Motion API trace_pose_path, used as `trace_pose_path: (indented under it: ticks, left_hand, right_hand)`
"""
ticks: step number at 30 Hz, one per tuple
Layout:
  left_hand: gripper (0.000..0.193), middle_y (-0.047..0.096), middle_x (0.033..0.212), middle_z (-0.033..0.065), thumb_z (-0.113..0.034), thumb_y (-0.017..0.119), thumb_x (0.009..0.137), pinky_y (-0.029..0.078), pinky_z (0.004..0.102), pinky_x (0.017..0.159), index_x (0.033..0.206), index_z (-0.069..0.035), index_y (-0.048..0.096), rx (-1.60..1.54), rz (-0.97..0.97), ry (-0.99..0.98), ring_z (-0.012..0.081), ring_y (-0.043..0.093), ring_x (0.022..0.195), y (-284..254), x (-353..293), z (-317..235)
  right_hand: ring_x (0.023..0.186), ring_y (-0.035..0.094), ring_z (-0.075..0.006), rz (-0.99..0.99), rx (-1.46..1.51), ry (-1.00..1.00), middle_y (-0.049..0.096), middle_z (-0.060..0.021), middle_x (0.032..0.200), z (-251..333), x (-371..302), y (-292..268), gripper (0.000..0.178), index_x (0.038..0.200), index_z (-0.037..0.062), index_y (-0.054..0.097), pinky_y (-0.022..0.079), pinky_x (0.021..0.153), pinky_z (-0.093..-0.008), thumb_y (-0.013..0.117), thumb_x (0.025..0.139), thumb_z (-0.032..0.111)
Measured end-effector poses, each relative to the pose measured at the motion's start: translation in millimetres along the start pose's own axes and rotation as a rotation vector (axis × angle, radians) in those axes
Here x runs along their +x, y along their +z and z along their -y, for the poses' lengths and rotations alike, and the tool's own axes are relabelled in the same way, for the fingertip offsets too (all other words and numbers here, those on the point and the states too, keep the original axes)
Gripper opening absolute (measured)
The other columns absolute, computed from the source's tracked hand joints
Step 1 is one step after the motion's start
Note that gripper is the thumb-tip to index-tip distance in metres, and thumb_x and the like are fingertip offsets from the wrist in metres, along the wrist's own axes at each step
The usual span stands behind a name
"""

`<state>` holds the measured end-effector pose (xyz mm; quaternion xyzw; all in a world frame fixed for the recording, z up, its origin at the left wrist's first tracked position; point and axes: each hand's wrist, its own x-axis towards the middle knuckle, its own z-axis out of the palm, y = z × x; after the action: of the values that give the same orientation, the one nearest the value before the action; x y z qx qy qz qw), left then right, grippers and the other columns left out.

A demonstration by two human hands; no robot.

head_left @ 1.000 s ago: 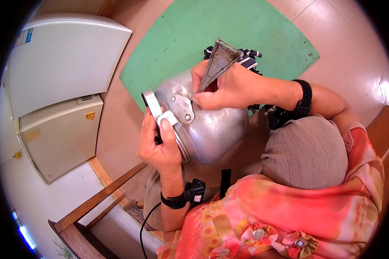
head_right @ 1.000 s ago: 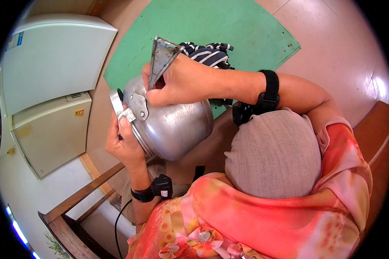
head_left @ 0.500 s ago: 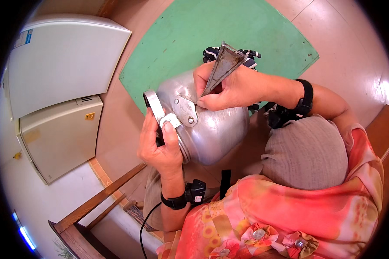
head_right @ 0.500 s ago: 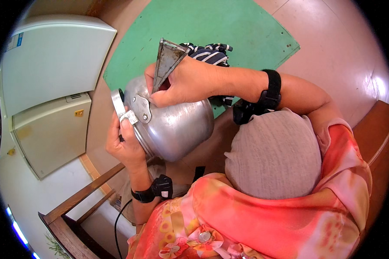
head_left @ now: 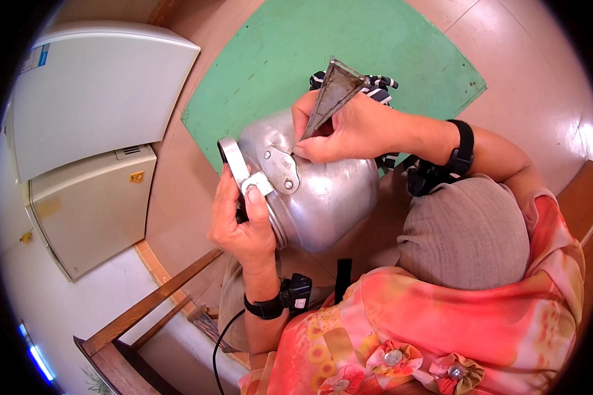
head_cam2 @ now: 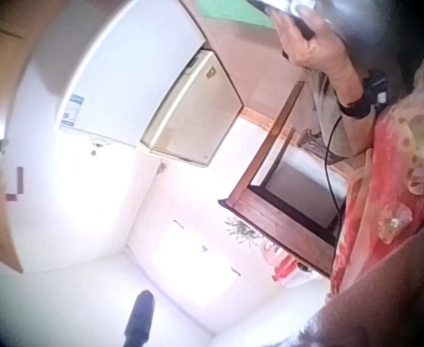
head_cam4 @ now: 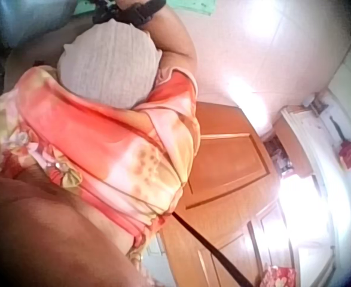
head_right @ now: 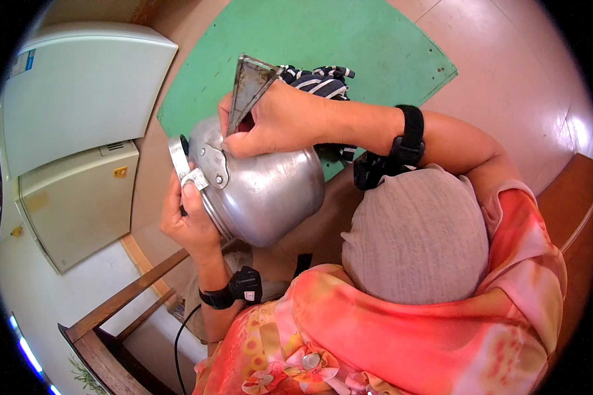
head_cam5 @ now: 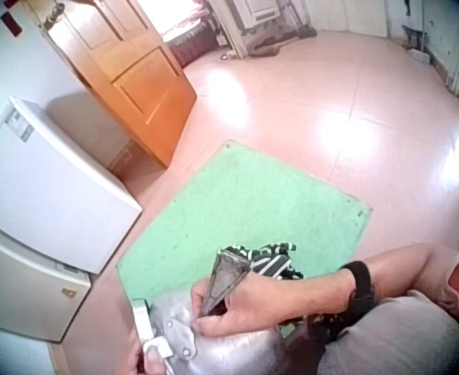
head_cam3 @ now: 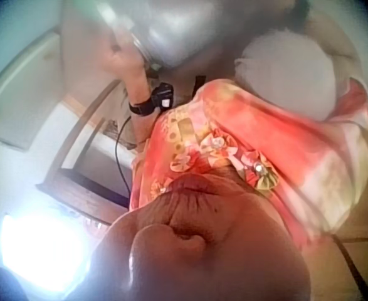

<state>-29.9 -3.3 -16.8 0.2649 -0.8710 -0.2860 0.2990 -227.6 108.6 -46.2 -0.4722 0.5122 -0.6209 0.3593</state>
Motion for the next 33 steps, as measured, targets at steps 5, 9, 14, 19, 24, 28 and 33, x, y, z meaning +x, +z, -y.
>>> trace_pose_path:
  ticks: [5,9,14,19,24,28,33]
  left_hand:
    - [0.037,0.066,0.105,0.0186,-0.019,0.059,0.086,0.051,0.0336,0.079,0.111,0.008,0.062,-0.009,-0.009,-0.017,0.0238,0.065,0.092,-1,0,0]
    - [0.036,0.067,0.099,0.0100,-0.022,0.054,0.090,0.047,0.0305,0.081,0.112,0.006,0.063,0.004,-0.007,-0.009,0.0150,0.060,0.090,1,0,-2]
    - [0.037,0.067,0.100,0.0106,-0.022,0.053,0.090,0.047,0.0305,0.082,0.112,0.006,0.063,0.011,-0.015,0.002,0.0154,0.060,0.091,2,2,-4]
    - [0.037,0.067,0.101,0.0115,-0.022,0.052,0.091,0.047,0.0311,0.084,0.112,0.007,0.062,-0.009,-0.023,-0.046,0.0164,0.061,0.092,0,2,-5]
    - [0.038,0.067,0.102,0.0121,-0.021,0.049,0.092,0.047,0.0315,0.084,0.113,0.008,0.062,-0.012,-0.049,-0.089,0.0169,0.061,0.093,-1,2,-4]
    - [0.038,0.067,0.103,0.0123,-0.021,0.049,0.092,0.047,0.0313,0.084,0.113,0.008,0.062,-0.031,-0.044,-0.090,0.0170,0.061,0.093,-1,1,-2]
    - [0.038,0.067,0.103,0.0120,-0.023,0.051,0.092,0.047,0.0310,0.084,0.114,0.007,0.062,-0.027,-0.052,-0.068,0.0170,0.061,0.093,-1,0,0]
  right_hand:
    - [0.066,0.054,-0.0067,0.073,-0.040,-0.032,0.059,-0.0011,0.070,1,-2,-3,0.014,0.076,0.0008,0.058,0.043,0.057,-0.0237,0.069,0.076,0.010]
    - [0.067,0.056,-0.0069,0.024,0.018,0.008,0.060,-0.0011,0.071,-2,0,-1,0.014,0.076,0.0009,0.058,0.044,0.059,-0.0228,0.068,0.076,0.011]
    - [0.066,0.055,-0.0067,-0.010,0.026,0.015,0.060,-0.0008,0.071,-3,-2,-1,0.014,0.075,0.0011,0.058,0.043,0.058,-0.0229,0.068,0.076,0.011]
    - [0.063,0.051,-0.0072,0.008,0.070,-0.026,0.058,-0.0002,0.069,-1,-5,0,0.015,0.071,0.0024,0.057,0.040,0.054,-0.0243,0.069,0.076,0.010]
    - [0.062,0.052,-0.0096,0.032,0.011,-0.054,0.056,-0.0018,0.067,0,-4,7,0.017,0.069,0.0020,0.055,0.040,0.055,-0.0254,0.069,0.074,0.010]
    - [0.062,0.052,-0.0103,0.000,-0.011,-0.077,0.056,-0.0022,0.067,0,-3,10,0.018,0.069,0.0017,0.055,0.041,0.054,-0.0260,0.069,0.074,0.011]
    - [0.062,0.052,-0.0102,0.001,-0.009,-0.079,0.055,-0.0022,0.067,2,-2,11,0.019,0.069,0.0014,0.055,0.040,0.054,-0.0260,0.069,0.074,0.012]
